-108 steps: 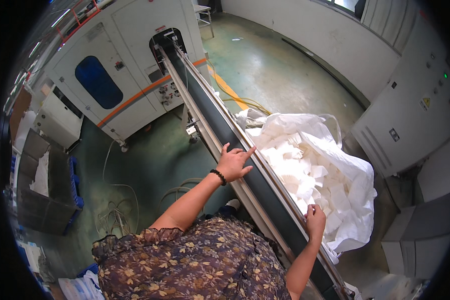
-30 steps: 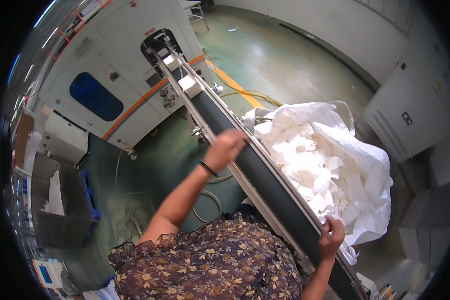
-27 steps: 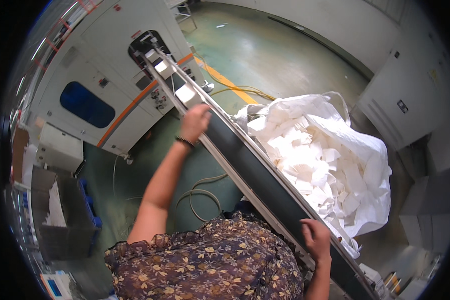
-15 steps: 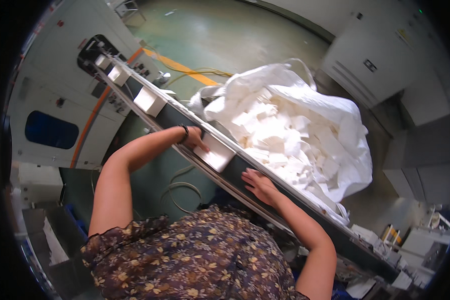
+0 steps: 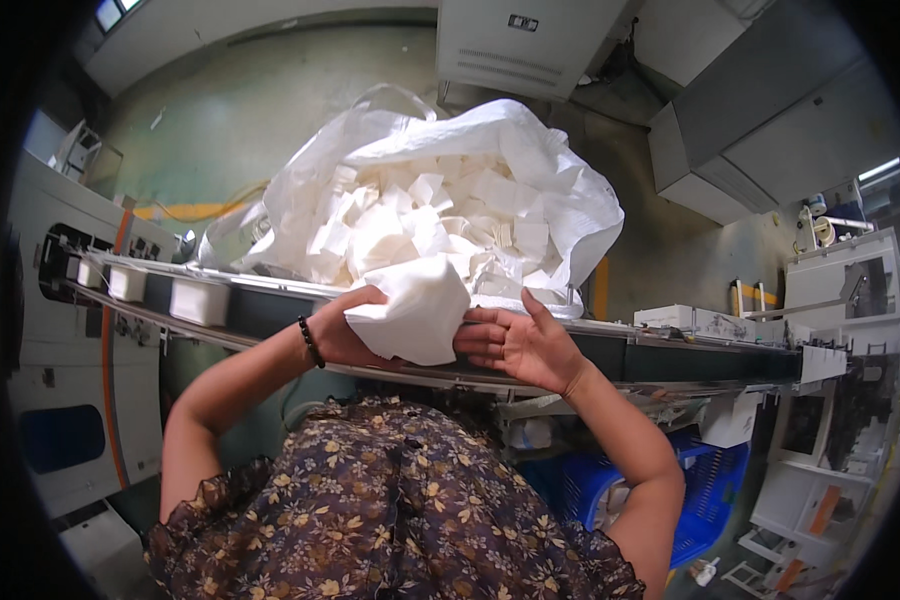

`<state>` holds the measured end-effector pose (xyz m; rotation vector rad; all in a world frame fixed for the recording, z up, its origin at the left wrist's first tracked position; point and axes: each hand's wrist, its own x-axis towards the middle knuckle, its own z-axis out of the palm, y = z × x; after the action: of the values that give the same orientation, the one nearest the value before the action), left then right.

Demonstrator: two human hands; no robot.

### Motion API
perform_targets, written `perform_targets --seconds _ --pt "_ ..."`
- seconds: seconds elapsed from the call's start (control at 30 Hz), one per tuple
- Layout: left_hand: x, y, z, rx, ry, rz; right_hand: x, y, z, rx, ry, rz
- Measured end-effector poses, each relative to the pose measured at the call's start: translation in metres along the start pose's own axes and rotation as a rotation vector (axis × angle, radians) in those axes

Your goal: The person picks up white rectangular blocks, wraps them in paper or plastic, and places them into a blue crate at a manufacturing workstation.

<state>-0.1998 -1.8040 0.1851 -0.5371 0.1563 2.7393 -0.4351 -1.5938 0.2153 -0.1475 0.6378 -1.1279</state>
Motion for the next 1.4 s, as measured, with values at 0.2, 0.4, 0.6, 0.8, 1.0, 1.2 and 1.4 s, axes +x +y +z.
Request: perform_targets --seconds 0.2,0.4,0.6,0.8,1.0,1.2,1.4 --pt "-0.013 0.006 0.037 -0.102 -0.093 0.277 0.031 0.003 0.038 0.148 -0.019 -0.421" --pt "-0.012 -0.003 0.049 -0.175 -0.127 0.418 0.042 0.004 0.026 -0.099 0.308 -0.451" --pt "-0.006 -0.005 0.034 -0.288 -0.204 0.397 0.045 -0.006 0.052 -0.345 0.193 -0.467" --pt "0.006 -0.007 0.036 -0.383 -0.223 0.407 0.043 -0.008 0.054 -0.297 0.236 -0.495" --pt "-0.004 -0.007 0.034 -0.400 -0.233 0.428 0.054 -0.004 0.049 -0.236 0.208 -0.508" --pt "0.044 0.035 -0.011 -0.227 -0.294 0.553 0.049 0.003 -0.003 -0.268 0.404 -0.628" --pt "0.009 0.015 0.005 -0.389 -0.144 0.432 0.043 0.020 -0.025 -0.260 0.552 -0.557"
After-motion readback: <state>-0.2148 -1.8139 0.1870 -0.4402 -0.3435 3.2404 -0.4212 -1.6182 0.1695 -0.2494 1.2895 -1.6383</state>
